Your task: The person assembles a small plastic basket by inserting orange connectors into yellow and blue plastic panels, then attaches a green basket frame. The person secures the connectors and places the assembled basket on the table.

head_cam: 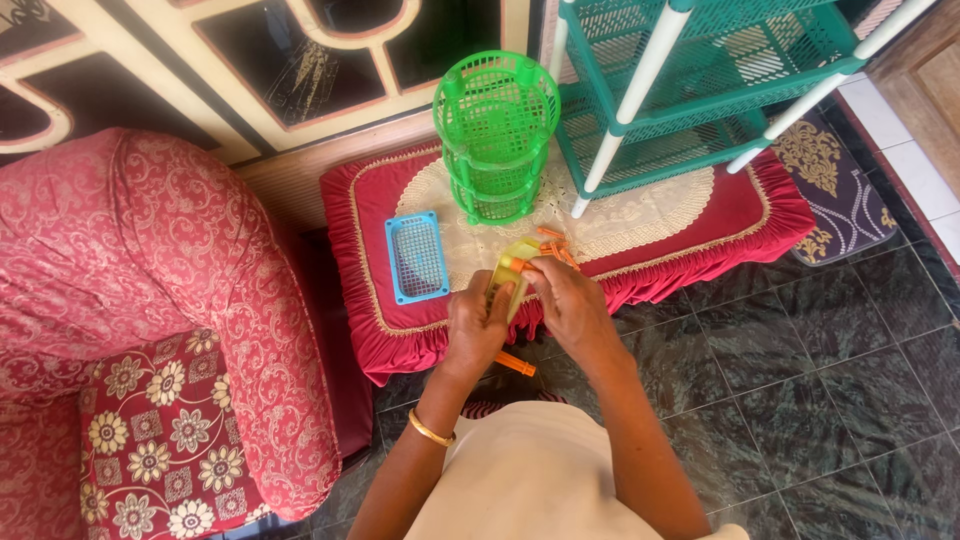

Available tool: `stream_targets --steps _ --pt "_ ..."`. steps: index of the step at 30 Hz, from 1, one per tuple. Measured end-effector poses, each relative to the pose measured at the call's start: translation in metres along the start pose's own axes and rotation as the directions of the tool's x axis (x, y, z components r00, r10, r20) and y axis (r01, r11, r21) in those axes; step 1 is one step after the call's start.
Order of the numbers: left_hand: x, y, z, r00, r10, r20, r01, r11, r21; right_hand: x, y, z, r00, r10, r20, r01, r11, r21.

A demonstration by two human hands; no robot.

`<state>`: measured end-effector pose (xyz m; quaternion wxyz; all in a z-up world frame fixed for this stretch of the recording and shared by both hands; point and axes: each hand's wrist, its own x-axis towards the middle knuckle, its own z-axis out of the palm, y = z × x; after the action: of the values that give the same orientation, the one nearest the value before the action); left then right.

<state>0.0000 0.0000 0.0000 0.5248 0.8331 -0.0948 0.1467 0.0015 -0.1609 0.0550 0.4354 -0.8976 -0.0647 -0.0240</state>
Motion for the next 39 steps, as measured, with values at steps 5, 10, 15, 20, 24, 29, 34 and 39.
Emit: stream_targets --steps 5,10,15,20,24,29,34,39 --pt "0.002 0.012 -0.002 0.987 -0.156 -0.046 0.153 0.986 -0.061 -0.002 0.012 0.007 0.867 -0.442 -0.231 0.386 0.888 -0.25" --pt "0.0 0.019 -0.004 0.996 -0.028 -0.088 0.028 1.0 0.003 -0.002 0.015 0.013 0.871 -0.422 -0.25 0.413 0.906 -0.09" --pt "-0.002 0.02 -0.009 0.996 -0.048 -0.071 0.048 0.999 -0.004 -0.005 0.019 0.016 0.951 -0.241 -0.195 0.265 0.958 0.112" --pt "-0.007 0.018 -0.013 0.987 0.122 -0.101 -0.115 0.99 0.079 0.003 0.034 0.01 0.987 0.001 0.16 -0.084 0.856 0.511" --pt "-0.007 0.014 -0.013 0.992 0.075 -0.097 -0.068 0.995 0.08 0.002 0.028 0.019 0.997 -0.043 0.06 0.02 0.942 0.336" --pt "-0.008 0.009 -0.013 0.992 0.011 -0.128 0.001 0.996 0.09 -0.006 0.018 0.023 0.853 -0.479 -0.207 0.469 0.878 -0.096" --pt "-0.01 0.009 -0.01 0.991 0.013 -0.13 -0.005 0.998 0.055 -0.004 0.019 0.022 0.857 -0.473 -0.204 0.461 0.881 -0.109" --pt "-0.012 0.007 -0.014 0.995 0.036 -0.093 -0.03 0.998 0.06 -0.009 0.03 0.028 0.898 -0.4 -0.184 0.429 0.888 0.163"
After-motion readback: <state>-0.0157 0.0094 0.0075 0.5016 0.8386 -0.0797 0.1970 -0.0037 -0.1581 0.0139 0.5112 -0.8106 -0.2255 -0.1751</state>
